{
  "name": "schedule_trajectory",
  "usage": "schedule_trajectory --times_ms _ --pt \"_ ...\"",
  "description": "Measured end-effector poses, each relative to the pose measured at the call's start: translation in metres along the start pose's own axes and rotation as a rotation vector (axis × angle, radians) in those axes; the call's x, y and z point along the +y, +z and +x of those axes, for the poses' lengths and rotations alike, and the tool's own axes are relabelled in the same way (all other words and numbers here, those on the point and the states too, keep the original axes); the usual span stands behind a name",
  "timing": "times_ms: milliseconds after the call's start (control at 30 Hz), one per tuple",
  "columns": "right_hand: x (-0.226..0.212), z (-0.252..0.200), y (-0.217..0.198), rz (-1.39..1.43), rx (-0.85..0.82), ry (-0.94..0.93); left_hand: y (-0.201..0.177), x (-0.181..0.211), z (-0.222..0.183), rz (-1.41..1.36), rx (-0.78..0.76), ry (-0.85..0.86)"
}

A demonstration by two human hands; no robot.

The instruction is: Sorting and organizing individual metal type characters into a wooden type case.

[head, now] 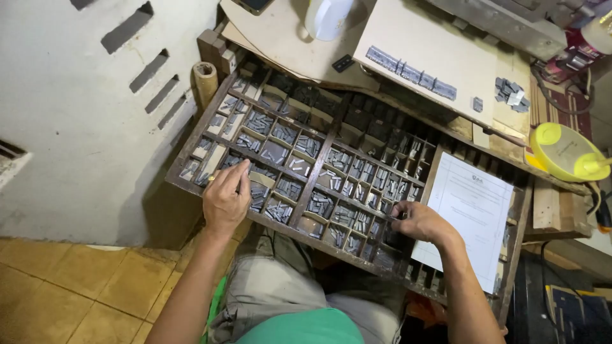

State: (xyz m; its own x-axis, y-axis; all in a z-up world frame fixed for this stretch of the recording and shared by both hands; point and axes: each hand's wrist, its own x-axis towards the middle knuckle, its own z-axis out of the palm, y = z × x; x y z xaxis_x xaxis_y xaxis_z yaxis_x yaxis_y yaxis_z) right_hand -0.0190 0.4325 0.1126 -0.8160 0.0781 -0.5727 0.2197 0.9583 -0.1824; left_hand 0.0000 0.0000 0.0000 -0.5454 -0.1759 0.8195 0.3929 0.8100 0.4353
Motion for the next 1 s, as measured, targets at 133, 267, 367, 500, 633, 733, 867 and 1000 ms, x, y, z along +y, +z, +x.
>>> schedule_trajectory --times_ms 133,267,367,500,633,733,867,1000 --pt "-0.004 -0.019 -0.014 0.264 -0.013 -0.059 -0.014 0.013 0.013 0.017 -0.004 0.002" --pt "-0.002 -0.035 0.0 0.529 0.104 -0.16 -0.021 0.022 0.02 0.022 -0.031 0.011" --pt "-0.014 -0.067 0.009 0.665 0.252 -0.213 -0.015 0.025 0.015 -0.099 -0.069 -0.064" --pt "-0.003 -0.07 0.039 0.826 0.42 -0.291 0.001 0.058 -0.012 -0.225 -0.144 -0.135" --pt "0.001 -0.054 0.038 0.58 0.582 -0.154 0.021 0.1 -0.024 -0.437 -0.237 -0.042" --pt "0.012 -0.033 0.037 0.496 0.622 -0.134 0.029 0.115 -0.031 -0.532 -0.237 -0.043" --pt "-0.001 -0.053 0.034 0.592 0.659 -0.194 0.017 0.117 -0.032 -0.511 -0.256 -0.054" --pt "-0.024 -0.092 0.033 0.82 0.645 -0.376 0.019 0.116 -0.035 -0.594 -0.265 -0.082"
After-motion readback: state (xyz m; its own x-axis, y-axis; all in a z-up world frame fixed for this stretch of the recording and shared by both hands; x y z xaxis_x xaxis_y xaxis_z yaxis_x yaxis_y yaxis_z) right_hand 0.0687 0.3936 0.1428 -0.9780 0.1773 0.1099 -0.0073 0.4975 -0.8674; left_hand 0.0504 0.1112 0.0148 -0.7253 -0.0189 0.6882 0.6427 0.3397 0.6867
